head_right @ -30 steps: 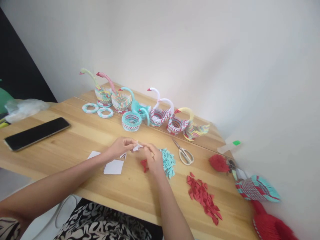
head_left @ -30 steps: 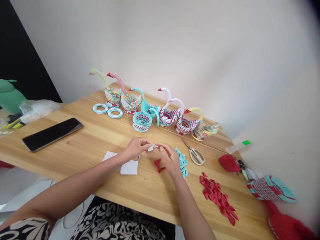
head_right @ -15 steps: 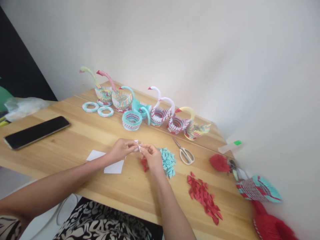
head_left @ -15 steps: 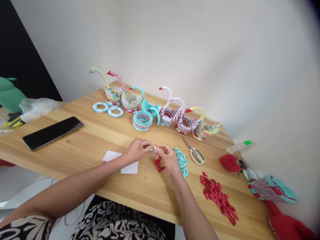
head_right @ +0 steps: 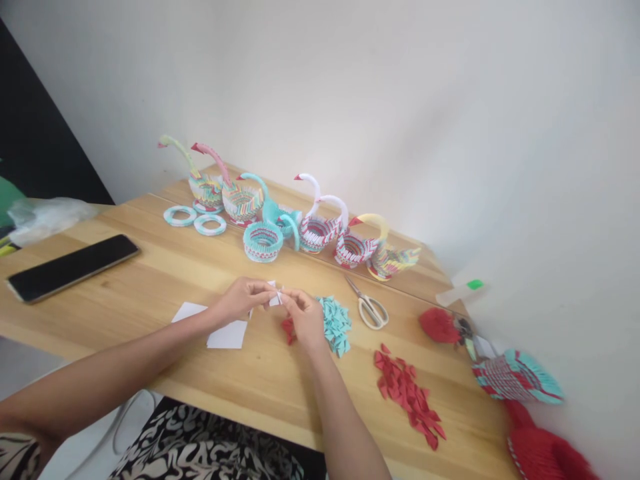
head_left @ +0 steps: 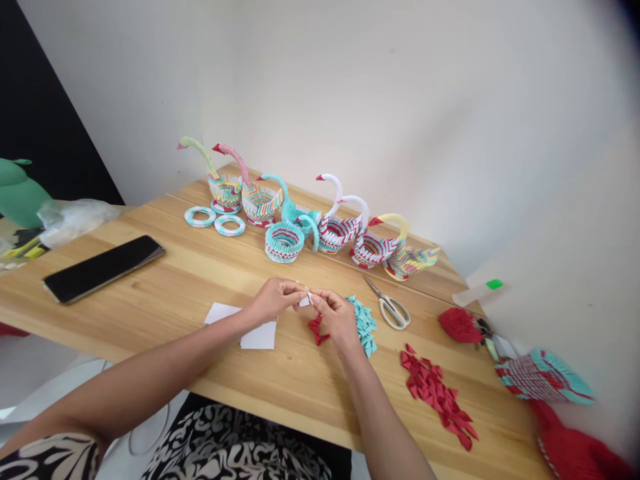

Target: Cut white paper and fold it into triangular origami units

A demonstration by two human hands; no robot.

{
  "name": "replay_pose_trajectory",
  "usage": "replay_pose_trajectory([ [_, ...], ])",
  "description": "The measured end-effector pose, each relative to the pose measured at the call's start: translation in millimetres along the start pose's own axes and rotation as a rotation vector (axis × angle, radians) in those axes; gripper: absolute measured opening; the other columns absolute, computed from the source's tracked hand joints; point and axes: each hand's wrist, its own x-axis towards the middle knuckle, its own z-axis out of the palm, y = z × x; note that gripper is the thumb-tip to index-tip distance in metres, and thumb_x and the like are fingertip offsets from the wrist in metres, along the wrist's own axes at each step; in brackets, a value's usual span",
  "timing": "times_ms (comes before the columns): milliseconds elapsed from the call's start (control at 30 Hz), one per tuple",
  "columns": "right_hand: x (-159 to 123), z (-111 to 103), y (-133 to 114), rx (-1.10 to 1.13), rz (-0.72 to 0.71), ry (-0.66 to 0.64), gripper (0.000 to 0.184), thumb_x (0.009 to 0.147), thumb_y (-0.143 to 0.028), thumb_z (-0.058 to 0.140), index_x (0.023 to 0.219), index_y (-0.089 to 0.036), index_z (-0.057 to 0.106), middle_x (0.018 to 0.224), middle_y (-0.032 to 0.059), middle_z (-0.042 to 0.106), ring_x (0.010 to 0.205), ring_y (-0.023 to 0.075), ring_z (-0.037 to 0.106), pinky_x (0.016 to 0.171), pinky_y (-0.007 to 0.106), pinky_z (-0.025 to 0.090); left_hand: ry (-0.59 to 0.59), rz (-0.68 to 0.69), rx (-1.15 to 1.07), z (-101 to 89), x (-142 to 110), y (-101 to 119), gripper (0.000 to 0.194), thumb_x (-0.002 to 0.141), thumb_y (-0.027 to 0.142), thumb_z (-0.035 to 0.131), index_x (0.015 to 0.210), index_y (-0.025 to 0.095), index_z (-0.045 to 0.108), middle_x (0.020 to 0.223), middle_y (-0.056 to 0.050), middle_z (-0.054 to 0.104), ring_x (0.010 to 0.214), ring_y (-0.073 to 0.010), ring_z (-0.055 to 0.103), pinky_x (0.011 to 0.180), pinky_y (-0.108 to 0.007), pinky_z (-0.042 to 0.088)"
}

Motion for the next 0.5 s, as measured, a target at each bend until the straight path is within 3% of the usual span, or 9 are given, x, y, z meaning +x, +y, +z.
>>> replay_pose_trajectory([
  [233, -1, 1, 0, 0.029, 0.008, 0.005, 0.023, 0.073, -0.038, 0.064, 0.083, -0.018, 0.069, 0.064, -0.0011, 0.061, 0.052, 0.0101, 0.049, 0.05, 0.022, 0.041, 0.046, 0.136, 0.185, 2.2, -2, -5, 0.03, 0.079, 0.033, 0.05, 0.058, 0.014, 0.06, 0.052, 0.003, 0.05, 0.05, -0.0083, 0.04, 0.047, -0.019, 0.027],
  [500, -2, 0, -6, -0.003, -0.002, 0.025, 0.022, 0.072, -0.036, 0.064, 0.081, -0.016, 0.069, 0.058, -0.0018, 0.059, 0.051, 0.0101, 0.048, 0.049, 0.022, 0.039, -0.014, -0.031, -0.092, 3.8, -3, 5, 0.026, 0.075, 0.032, 0.054, 0.058, 0.013, 0.059, 0.058, 0.0, 0.057, 0.055, -0.0099, 0.049, 0.055, -0.019, 0.037],
])
